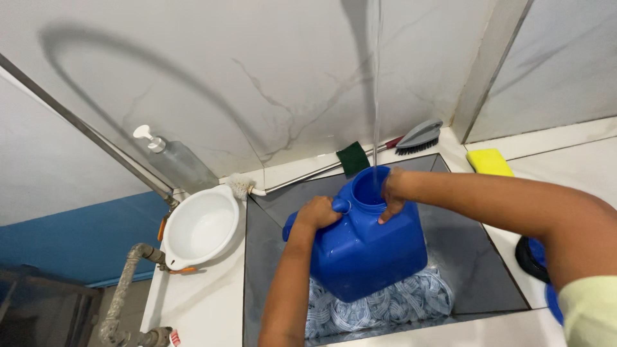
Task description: The person cleans a large blue plastic container by rinsing it under a tap, scrubbing the exterior with a sponge, and rinsing again. They then place a white mesh seal around the container's opening and use a red heat gun to shrink the seal in place.
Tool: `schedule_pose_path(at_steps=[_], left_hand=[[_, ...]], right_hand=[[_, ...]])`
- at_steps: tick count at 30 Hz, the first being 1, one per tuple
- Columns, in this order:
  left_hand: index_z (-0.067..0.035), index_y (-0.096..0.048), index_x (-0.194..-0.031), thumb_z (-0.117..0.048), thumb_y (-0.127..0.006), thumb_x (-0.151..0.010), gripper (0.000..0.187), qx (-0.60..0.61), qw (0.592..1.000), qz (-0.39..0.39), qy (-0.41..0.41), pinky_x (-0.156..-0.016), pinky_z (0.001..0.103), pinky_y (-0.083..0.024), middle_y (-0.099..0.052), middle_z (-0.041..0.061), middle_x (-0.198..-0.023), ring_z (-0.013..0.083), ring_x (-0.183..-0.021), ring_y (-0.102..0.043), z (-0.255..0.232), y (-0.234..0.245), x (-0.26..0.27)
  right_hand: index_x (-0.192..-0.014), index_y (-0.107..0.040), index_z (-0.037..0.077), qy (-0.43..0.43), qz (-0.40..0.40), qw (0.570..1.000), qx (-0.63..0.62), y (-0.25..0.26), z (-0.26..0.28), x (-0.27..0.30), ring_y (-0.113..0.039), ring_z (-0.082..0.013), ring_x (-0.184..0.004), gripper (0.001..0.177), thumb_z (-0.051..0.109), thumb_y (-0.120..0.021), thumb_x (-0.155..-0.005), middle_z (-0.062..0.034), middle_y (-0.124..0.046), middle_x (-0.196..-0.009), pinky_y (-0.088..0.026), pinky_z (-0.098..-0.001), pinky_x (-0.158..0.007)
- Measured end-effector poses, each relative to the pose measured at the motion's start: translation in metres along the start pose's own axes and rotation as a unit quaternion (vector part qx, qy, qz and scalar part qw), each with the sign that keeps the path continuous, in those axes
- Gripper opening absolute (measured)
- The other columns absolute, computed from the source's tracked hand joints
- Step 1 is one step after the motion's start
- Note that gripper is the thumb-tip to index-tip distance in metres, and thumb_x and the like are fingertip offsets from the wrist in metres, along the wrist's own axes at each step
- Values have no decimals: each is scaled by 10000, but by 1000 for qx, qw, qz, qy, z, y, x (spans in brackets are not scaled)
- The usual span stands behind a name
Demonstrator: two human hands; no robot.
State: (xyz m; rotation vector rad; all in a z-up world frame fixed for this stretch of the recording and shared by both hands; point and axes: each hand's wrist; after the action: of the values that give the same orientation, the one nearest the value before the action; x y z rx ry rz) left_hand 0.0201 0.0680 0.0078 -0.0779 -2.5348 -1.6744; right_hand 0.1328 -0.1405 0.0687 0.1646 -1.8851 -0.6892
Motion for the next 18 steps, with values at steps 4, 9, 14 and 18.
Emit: schedule_pose_path(at_steps=[4,9,14,18], left_hand=[[-96,-790,-1016,-343,-672,-769,369,21,997,-12,76,-955,500,-538,-727,233,-1085,426,-1052,-683,-2,-1,3],[-83,-778,-1057,-341,-681,-778,392,38,991,-19,124,-960,511,-519,-712,236,-1085,433,-1056,-667,-8,-8,22],[-34,-752,-1057,-326,-695,-788,401,86,990,-87,74,-895,510,-545,-737,251,-999,436,-980,-703,-7,-12,34],[0,-728,-1075,-430,-759,-800,511,157,982,-101,36,-828,497,-564,-731,266,-921,430,-906,-728,-2,-12,26]], right_hand=[[-1061,-829,60,79,-95,992,-6,3,-11,-7,-705,-324,-1050,962,907,-469,-784,-145,-775,-1070,-539,-419,-953],[-1012,-799,79,116,-139,979,-97,6,-27,-37,-724,-285,-976,657,679,-711,-761,-110,-766,-981,-563,-401,-882],[-1013,-749,-52,198,-165,707,-659,18,-48,-40,-742,-241,-927,243,127,-654,-878,-179,-751,-1016,-646,-330,-797],[-1070,-661,-162,171,-121,615,-760,24,-58,-19,-763,-305,-941,243,22,-565,-945,-290,-726,-1066,-646,-323,-821]])
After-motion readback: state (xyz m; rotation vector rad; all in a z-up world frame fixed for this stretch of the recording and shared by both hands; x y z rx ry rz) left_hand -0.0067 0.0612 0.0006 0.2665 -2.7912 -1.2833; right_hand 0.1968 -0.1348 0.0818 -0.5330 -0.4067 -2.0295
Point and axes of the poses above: each hand's wrist, its own x-axis away from the middle knuckle, its own y-axis out of the back of the hand, z = x × y
